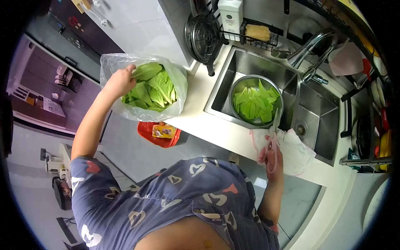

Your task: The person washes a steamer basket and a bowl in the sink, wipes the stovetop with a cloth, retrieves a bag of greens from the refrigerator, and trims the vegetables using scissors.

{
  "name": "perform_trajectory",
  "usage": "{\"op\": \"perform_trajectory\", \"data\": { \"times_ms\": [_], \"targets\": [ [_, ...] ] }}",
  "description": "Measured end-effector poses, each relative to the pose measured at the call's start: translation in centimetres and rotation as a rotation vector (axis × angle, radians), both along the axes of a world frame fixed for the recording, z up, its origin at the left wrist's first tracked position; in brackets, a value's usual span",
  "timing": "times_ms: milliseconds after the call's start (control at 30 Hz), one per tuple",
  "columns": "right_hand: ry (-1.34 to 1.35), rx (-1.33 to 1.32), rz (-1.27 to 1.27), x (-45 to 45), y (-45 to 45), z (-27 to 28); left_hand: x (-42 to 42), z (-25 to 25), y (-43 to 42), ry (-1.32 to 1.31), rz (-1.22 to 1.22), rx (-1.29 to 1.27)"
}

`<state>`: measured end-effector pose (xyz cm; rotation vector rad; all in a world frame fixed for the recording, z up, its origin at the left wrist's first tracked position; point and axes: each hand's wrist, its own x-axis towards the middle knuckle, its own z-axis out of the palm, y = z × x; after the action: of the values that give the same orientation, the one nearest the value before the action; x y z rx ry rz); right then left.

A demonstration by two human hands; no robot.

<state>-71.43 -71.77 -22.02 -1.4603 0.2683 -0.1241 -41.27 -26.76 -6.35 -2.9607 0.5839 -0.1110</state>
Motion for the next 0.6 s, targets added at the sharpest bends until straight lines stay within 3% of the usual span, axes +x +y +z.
{"op": "perform_trajectory", "data": {
  "times_ms": [67, 133, 233, 433, 567, 600],
  "targets": [
    [-0.019, 0.018, 0.031, 0.2, 0.5, 0.2, -2.5, 2.2, -0.2, -0.034, 0.020, -0.097],
    [0.002, 0.036, 0.044, 0.4, 0.8, -0.1, -4.3, 3.6, 0.3, -0.208, -0.179, -0.355],
    [0.018, 0.047, 0.084, 1.0, 1.4, -0.6, -6.5, 5.0, 1.5, -0.379, -0.073, -0.521],
    [0.018, 0.062, 0.191, 3.4, 2.9, -1.0, -6.7, 4.8, 7.6, -0.306, -0.021, -1.858],
    [0.048, 0.032, 0.246, 5.2, 4.9, 0.4, -8.4, 4.3, 11.9, -0.164, 0.134, -2.578],
    [0.046, 0.083, 0.253, 5.5, 5.7, 0.6, -9.2, 2.9, 13.4, -0.118, 0.186, -2.620]
  ]
}}
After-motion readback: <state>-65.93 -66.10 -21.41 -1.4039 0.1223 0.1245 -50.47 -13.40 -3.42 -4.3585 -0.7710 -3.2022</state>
